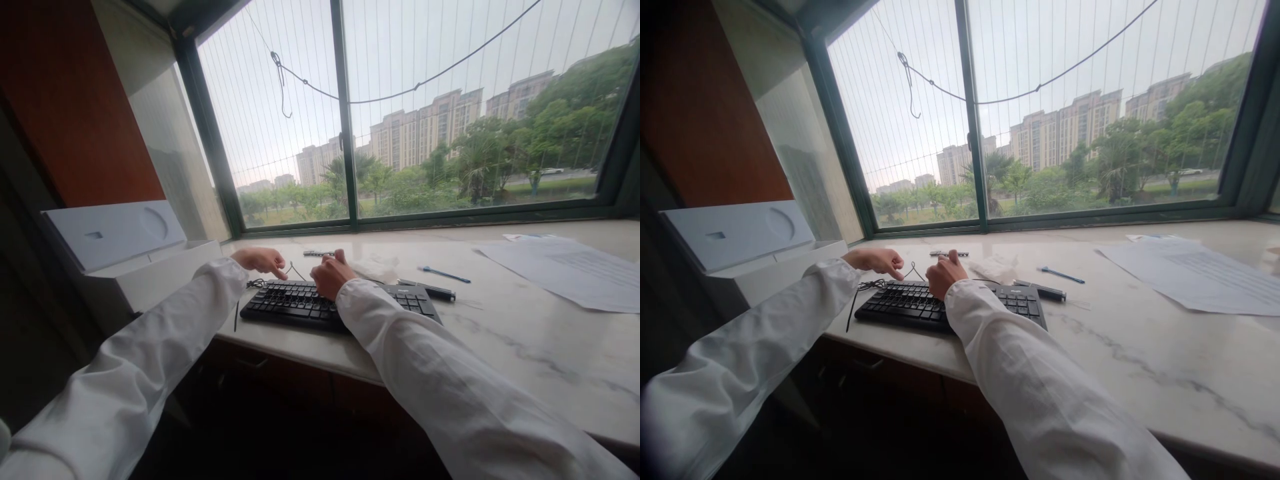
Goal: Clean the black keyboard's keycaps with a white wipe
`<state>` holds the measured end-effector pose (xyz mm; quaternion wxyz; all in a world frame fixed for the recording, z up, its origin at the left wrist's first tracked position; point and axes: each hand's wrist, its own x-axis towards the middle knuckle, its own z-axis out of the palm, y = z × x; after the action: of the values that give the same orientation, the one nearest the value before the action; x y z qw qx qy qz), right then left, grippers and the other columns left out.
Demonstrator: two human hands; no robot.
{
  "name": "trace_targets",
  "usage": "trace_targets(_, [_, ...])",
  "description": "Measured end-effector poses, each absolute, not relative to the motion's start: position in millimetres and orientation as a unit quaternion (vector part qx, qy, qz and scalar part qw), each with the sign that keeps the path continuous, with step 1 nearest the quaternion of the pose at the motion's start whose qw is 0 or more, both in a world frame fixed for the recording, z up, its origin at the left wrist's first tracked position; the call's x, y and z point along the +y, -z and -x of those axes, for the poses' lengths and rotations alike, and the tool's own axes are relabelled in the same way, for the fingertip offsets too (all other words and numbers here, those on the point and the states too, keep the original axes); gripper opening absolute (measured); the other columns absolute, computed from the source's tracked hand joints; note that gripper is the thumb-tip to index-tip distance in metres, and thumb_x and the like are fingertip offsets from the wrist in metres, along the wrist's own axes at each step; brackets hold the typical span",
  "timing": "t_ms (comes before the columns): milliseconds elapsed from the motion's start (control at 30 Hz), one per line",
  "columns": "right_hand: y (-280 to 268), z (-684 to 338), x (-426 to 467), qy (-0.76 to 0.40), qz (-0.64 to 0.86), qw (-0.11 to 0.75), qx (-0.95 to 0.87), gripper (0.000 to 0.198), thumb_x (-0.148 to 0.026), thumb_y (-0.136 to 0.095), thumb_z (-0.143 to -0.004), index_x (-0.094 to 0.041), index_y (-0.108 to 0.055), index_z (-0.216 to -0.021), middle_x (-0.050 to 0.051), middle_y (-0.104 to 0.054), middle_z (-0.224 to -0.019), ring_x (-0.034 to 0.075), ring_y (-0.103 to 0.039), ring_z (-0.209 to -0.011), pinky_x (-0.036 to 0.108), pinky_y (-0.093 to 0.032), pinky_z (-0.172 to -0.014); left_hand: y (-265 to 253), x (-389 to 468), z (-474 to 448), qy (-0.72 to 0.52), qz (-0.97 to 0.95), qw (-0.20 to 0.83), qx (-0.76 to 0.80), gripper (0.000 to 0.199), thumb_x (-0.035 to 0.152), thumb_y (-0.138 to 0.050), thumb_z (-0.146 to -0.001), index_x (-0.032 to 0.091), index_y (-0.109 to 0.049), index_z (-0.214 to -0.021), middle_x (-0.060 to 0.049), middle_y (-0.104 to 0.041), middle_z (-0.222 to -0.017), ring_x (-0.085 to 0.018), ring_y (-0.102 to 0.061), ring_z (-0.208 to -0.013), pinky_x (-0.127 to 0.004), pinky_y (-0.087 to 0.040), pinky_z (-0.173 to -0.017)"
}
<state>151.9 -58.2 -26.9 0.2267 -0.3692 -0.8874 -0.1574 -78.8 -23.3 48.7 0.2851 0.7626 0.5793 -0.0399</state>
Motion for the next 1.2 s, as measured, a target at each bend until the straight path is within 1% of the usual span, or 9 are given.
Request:
trace_targets(167, [25.5, -156.4, -56.8, 0.173, 0.379, 0.232, -0.879, 0.03, -0.018, -0.047, -0.085, -0.019, -0.068, -0.065, 0.007, -0.061, -0.06, 0.022, -0.051, -0.079, 0.045, -0.026, -0.087, -23.5, -19.1, 67.4, 0.076, -0.793, 0.202, 0.57, 0.068, 0.053, -0.081, -0.047, 0.021, -0.023, -0.059, 0.008, -0.019, -0.052, -0.008, -0.016, -0.049, -0.028, -0.01, -0.049])
trace_targets(400, [25.3, -158.0, -54.9, 0.163, 0.395, 0.233, -0.874, 0.027, -0.014, -0.05, -0.083, -0.017, -0.067, -0.062, 0.007, -0.059, -0.058, 0.022, -0.052, -0.08, 0.044, -0.025, -0.086, -24.0, -17.4, 74.3, 0.061, -0.787, 0.22, 0.573, 0.07, 0.052, -0.081, -0.047, 0.022, -0.019, -0.059, 0.008, -0.017, -0.051, -0.008, -0.014, -0.049, -0.028, -0.008, -0.05])
trace_targets(633, [21.1, -161.8, -54.3, 0.16, 0.407, 0.226, -0.871, 0.031, -0.017, -0.047, -0.087, -0.018, -0.065, -0.063, 0.007, -0.06, -0.06, 0.023, -0.052, -0.081, 0.043, -0.024, -0.089, -20.7, -12.6, 77.0, 0.069, -0.768, 0.215, 0.599, 0.068, 0.049, -0.084, -0.042, 0.021, -0.024, -0.056, 0.008, -0.02, -0.05, -0.008, -0.015, -0.048, -0.028, -0.008, -0.05])
trace_targets(733, [12.0, -175.4, -48.5, 0.182, 0.446, 0.222, -0.848, 0.03, -0.014, -0.044, -0.087, -0.016, -0.065, -0.065, 0.008, -0.06, -0.06, 0.023, -0.053, -0.08, 0.043, -0.024, -0.089, -31.4, -0.9, 80.9, 0.01, -0.764, 0.244, 0.597, 0.064, 0.053, -0.082, -0.046, 0.021, -0.027, -0.055, 0.007, -0.02, -0.05, -0.008, -0.015, -0.046, -0.028, -0.01, -0.048])
trace_targets(800, [4.7, -191.2, -42.3, 0.184, 0.501, 0.211, -0.819, 0.027, -0.011, -0.045, -0.084, -0.014, -0.065, -0.066, 0.01, -0.061, -0.063, 0.022, -0.053, -0.077, 0.043, -0.024, -0.088, -42.7, 13.6, 82.3, -0.052, -0.777, 0.224, 0.587, 0.058, 0.057, -0.078, -0.053, 0.02, -0.034, -0.054, 0.006, -0.025, -0.049, -0.008, -0.02, -0.044, -0.027, -0.014, -0.046])
trace_targets(867, [-1.4, -210.8, -35.4, 0.168, 0.571, 0.181, -0.783, 0.024, -0.011, -0.046, -0.082, -0.013, -0.065, -0.068, 0.012, -0.064, -0.07, 0.022, -0.055, -0.077, 0.043, -0.024, -0.089, -52.5, 33.9, 80.5, -0.086, -0.783, 0.15, 0.597, 0.048, 0.058, -0.074, -0.06, 0.019, -0.046, -0.058, 0.004, -0.037, -0.051, -0.008, -0.031, -0.045, -0.025, -0.023, -0.045])
trace_targets(933, [-4.9, -231.2, -28.8, 0.147, 0.63, 0.158, -0.746, 0.021, -0.013, -0.047, -0.081, -0.011, -0.067, -0.073, 0.013, -0.066, -0.077, 0.023, -0.057, -0.079, 0.044, -0.023, -0.09, -57.1, 58.9, 75.1, -0.077, -0.77, 0.065, 0.63, 0.041, 0.057, -0.071, -0.064, 0.019, -0.06, -0.073, 0.001, -0.054, -0.061, -0.01, -0.045, -0.052, -0.023, -0.033, -0.049])
trace_targets(1000, [-5.3, -249.0, -22.9, 0.114, 0.683, 0.126, -0.711, 0.02, -0.015, -0.048, -0.081, -0.011, -0.067, -0.079, 0.014, -0.067, -0.081, 0.023, -0.059, -0.08, 0.045, -0.022, -0.093, -54.7, 86.2, 67.5, -0.061, -0.76, 0.025, 0.647, 0.042, 0.054, -0.07, -0.066, 0.019, -0.067, -0.089, -0.004, -0.066, -0.078, -0.013, -0.056, -0.063, -0.022, -0.04, -0.056])
trace_targets(1200, [2.9, -270.8, -12.6, 0.097, 0.739, 0.086, -0.661, 0.025, -0.02, -0.05, -0.081, -0.011, -0.068, -0.094, 0.016, -0.067, -0.091, 0.025, -0.061, -0.091, 0.045, -0.022, -0.096, -25.2, 156.5, 48.5, -0.025, -0.763, -0.014, 0.646, 0.04, 0.051, -0.064, -0.074, 0.023, -0.073, -0.1, -0.009, -0.07, -0.107, -0.023, -0.063, -0.097, -0.025, -0.047, -0.08])
